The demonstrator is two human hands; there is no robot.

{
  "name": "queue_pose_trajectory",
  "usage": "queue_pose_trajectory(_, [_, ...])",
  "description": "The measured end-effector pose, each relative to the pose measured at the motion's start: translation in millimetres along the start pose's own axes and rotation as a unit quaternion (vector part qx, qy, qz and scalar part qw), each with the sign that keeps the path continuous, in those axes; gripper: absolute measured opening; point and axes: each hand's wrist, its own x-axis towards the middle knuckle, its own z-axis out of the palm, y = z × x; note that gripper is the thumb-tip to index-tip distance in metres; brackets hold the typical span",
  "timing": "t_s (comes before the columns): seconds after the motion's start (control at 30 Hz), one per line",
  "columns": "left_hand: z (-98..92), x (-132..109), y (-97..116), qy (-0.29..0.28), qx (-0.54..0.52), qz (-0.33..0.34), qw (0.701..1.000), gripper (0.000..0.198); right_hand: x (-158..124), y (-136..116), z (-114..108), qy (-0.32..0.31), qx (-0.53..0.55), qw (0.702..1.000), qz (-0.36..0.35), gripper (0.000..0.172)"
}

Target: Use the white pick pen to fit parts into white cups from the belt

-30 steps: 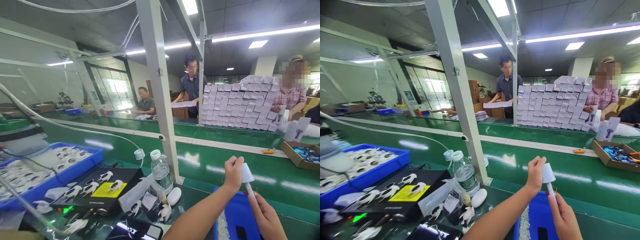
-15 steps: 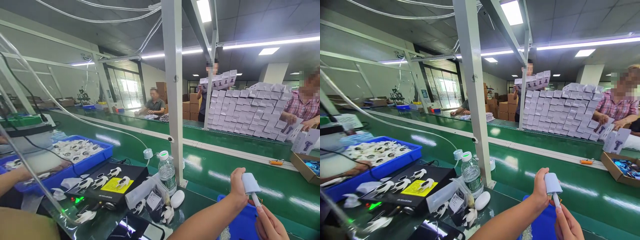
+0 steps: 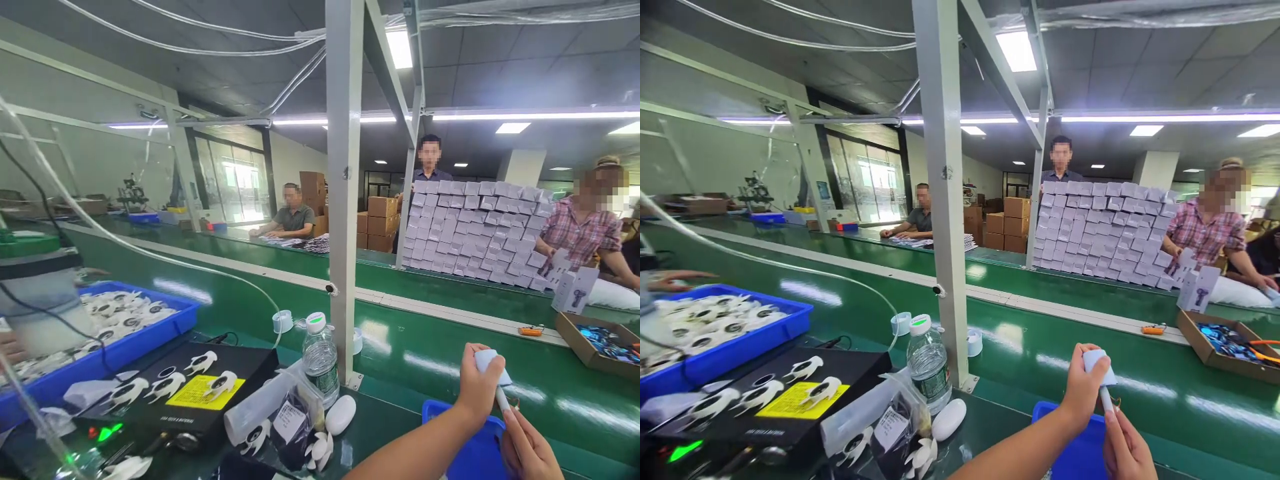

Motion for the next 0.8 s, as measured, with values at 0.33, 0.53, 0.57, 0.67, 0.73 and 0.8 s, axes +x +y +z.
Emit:
queue_pose_trajectory(0.33, [-3.6,5.4,-2.4,-0.139,0.07,-0.081,0.984,0.07,-8.0,0.9,12.2,0.052,-0.03,0.994,-0.092,0.071])
queue_pose_trajectory(0.53, [-13.8,15.2,11.1,-0.15,0.062,-0.079,0.984,0.066,-4.9,4.9,11.4,0.018,-0.065,0.992,-0.106,0.072])
queue_pose_trajectory(0.57, [-18.3,20.3,15.4,-0.149,0.057,-0.072,0.984,0.065,-3.5,6.6,10.4,0.008,-0.069,0.991,-0.111,0.07])
queue_pose_trajectory(0.67, [-35.0,37.9,26.4,-0.118,0.073,-0.045,0.989,0.057,1.3,10.4,6.7,-0.032,-0.07,0.992,-0.099,0.068])
queue_pose_trajectory(0.73, [-45.8,47.4,28.4,-0.1,0.142,-0.035,0.984,0.056,4.8,9.4,3.3,-0.021,-0.053,0.994,-0.095,0.07])
queue_pose_trajectory(0.8, [-53.7,52.2,25.8,-0.087,0.245,-0.024,0.965,0.058,7.8,4.9,-1.3,0.023,-0.029,0.994,-0.105,0.072])
